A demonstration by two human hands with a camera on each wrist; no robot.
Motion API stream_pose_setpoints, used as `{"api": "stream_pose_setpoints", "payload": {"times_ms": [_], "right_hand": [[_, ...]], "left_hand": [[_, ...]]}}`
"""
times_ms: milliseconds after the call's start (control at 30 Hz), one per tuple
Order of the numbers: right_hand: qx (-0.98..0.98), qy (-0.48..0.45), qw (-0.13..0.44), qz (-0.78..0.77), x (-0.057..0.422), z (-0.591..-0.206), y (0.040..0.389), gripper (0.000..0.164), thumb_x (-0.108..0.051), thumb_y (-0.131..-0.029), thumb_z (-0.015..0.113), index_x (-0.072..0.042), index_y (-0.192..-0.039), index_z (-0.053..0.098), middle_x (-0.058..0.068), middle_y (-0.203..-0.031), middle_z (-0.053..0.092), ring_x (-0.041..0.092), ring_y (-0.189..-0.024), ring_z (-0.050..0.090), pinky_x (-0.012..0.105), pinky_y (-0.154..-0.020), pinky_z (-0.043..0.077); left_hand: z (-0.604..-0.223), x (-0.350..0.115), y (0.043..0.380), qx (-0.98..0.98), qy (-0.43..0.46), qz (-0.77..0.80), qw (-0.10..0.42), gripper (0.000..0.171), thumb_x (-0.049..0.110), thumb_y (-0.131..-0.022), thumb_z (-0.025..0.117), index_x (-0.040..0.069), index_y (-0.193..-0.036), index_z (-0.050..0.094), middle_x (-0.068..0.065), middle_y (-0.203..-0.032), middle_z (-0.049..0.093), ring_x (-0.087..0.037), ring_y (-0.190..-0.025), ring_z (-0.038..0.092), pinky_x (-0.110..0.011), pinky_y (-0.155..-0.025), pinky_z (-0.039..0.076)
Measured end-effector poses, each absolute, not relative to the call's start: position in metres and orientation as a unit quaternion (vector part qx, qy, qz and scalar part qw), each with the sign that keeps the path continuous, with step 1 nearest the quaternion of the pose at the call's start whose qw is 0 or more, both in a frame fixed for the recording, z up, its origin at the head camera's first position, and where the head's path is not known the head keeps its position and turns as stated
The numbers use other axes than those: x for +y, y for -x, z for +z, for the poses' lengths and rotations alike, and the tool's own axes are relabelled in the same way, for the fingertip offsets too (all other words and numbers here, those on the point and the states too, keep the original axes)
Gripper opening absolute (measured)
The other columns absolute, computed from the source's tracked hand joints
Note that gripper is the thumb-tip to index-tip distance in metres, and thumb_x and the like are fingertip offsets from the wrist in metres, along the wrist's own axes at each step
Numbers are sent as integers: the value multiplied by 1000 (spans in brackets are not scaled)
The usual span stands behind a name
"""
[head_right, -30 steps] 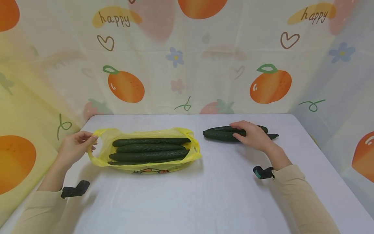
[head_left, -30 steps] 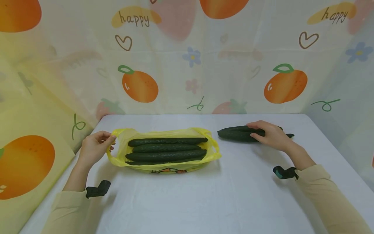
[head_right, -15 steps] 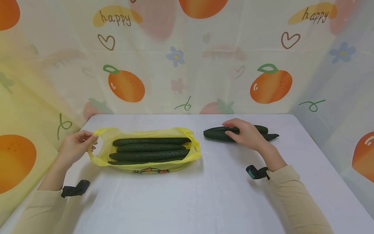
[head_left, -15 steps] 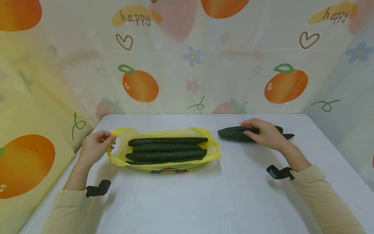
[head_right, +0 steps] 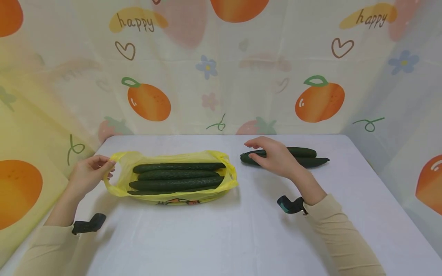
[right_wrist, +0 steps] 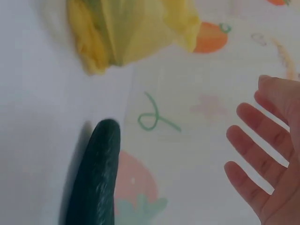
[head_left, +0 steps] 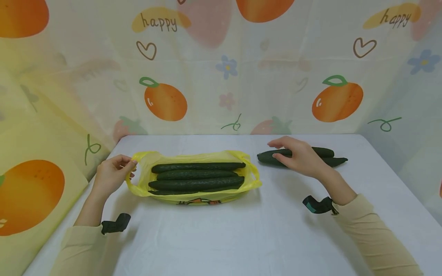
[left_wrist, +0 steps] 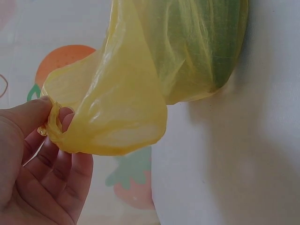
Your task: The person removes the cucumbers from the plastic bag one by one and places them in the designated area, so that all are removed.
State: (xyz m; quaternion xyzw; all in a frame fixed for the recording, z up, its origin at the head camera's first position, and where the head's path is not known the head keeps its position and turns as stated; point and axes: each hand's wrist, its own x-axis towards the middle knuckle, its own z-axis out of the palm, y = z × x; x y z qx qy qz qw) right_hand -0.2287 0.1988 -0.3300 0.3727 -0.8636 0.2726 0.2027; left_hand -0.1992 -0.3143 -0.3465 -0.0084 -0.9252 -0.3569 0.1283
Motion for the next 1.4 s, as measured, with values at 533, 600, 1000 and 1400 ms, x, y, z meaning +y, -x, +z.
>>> {"api": "stream_pose_setpoints", "payload": {"times_ms": [533,600,1000,1400], "right_hand": [[-838,-419,199,288,139,-323,221,31,-9,-81,69,-7,-111,61,4,-107,65,18,-95,62,33,-82,51],[-836,-424,195,289,130,-323,220,30,-10,-82,69,-7,-111,61,4,-108,65,16,-96,62,32,-82,51],[-835,-426,153,312,87,-328,216,33,-14,-84,67,-12,-116,58,1,-110,63,14,-98,61,29,-83,51],[-844,-413,102,327,50,-339,214,36,-16,-86,65,-12,-121,55,2,-115,62,16,-100,61,25,-82,49]], "left_hand": [[-348,-314,200,-921,6,-366,130,30,32,-89,60,3,-93,64,-1,-75,68,-3,-57,62,-20,-50,49],[-348,-313,200,-922,7,-365,132,30,32,-89,60,3,-93,64,-1,-75,68,-2,-57,62,-20,-49,49],[-348,-314,199,-922,3,-366,128,31,33,-89,60,3,-94,63,-3,-77,68,-9,-59,64,-20,-49,49],[-348,-314,199,-922,4,-364,128,31,33,-89,60,3,-94,63,-4,-77,68,-5,-58,63,-20,-49,49]]}}
